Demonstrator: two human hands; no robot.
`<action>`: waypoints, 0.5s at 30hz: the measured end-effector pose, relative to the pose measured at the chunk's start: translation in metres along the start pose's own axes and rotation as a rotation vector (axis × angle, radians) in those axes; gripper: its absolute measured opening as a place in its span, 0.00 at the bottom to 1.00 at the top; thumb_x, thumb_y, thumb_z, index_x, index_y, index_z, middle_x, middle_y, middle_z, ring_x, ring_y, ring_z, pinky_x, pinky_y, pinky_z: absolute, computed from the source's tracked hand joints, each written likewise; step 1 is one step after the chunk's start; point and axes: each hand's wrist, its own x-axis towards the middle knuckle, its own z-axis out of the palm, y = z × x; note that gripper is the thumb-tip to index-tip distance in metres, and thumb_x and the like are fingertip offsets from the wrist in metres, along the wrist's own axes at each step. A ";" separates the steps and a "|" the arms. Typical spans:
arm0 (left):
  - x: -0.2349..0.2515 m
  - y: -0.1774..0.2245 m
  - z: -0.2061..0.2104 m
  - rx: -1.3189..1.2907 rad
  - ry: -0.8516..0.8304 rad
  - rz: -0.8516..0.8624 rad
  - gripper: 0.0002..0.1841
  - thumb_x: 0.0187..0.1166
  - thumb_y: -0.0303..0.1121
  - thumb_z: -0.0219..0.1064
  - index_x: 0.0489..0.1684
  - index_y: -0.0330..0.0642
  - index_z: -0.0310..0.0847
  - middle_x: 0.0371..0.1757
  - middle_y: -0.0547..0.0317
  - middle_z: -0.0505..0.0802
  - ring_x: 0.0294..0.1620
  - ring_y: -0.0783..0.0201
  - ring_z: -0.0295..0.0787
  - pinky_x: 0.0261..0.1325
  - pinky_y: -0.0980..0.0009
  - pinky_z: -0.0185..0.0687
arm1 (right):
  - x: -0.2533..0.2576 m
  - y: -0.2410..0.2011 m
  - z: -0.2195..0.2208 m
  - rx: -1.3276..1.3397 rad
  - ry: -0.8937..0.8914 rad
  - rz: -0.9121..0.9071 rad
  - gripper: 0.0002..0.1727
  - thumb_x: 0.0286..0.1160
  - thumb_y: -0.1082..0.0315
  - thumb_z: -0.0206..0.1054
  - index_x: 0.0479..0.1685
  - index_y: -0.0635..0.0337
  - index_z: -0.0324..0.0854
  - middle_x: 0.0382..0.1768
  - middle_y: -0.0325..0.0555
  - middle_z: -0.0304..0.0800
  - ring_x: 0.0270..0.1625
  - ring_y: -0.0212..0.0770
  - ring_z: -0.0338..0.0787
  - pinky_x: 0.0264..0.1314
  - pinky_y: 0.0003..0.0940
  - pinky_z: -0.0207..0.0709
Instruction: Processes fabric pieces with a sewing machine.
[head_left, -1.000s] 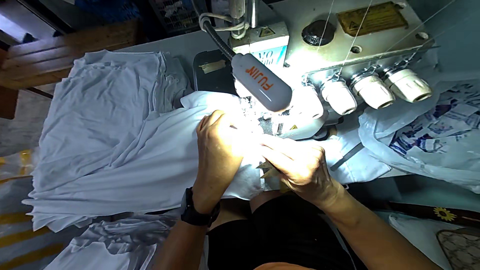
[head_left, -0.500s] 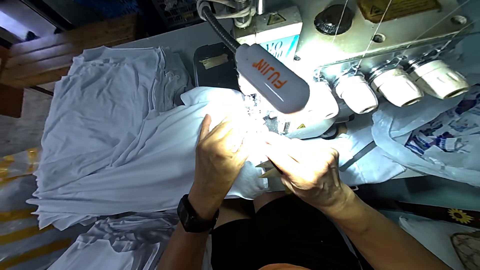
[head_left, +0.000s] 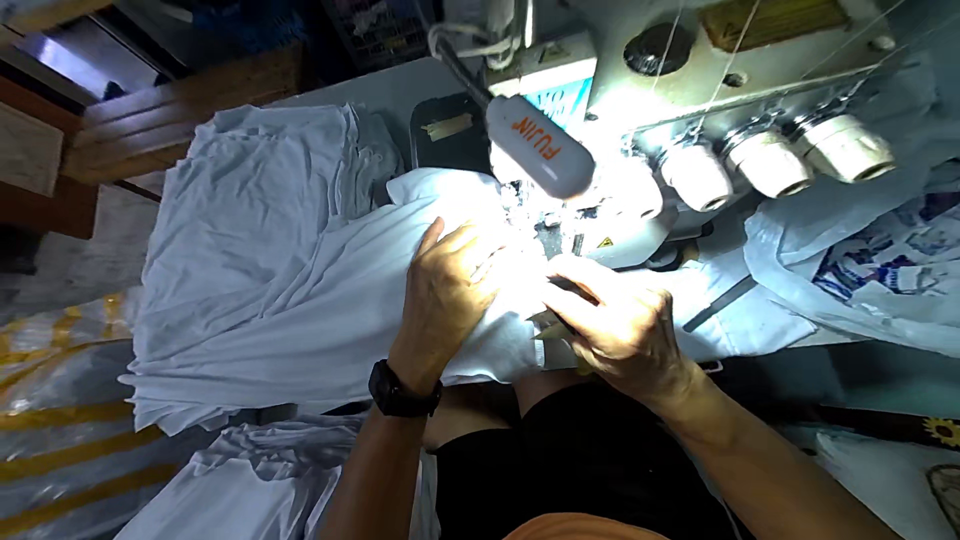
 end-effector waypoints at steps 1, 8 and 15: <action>0.001 -0.001 0.000 -0.006 -0.003 0.003 0.09 0.71 0.26 0.70 0.44 0.38 0.96 0.54 0.51 0.97 0.68 0.56 0.90 0.82 0.50 0.70 | 0.000 -0.001 0.001 0.007 0.014 0.014 0.10 0.70 0.73 0.66 0.35 0.57 0.95 0.48 0.57 0.95 0.39 0.50 0.93 0.28 0.37 0.76; 0.005 -0.006 0.005 0.008 0.026 0.005 0.09 0.70 0.26 0.71 0.42 0.39 0.96 0.50 0.52 0.98 0.64 0.57 0.92 0.80 0.50 0.74 | 0.003 0.000 0.005 0.037 0.045 0.042 0.10 0.69 0.72 0.65 0.32 0.57 0.94 0.44 0.56 0.91 0.29 0.43 0.85 0.22 0.32 0.70; 0.040 -0.026 -0.001 0.028 0.018 0.018 0.08 0.69 0.24 0.72 0.42 0.33 0.94 0.50 0.44 0.97 0.57 0.52 0.94 0.66 0.54 0.79 | 0.018 0.001 0.015 0.044 -0.002 0.146 0.11 0.67 0.65 0.70 0.42 0.57 0.96 0.42 0.59 0.88 0.31 0.49 0.87 0.22 0.38 0.74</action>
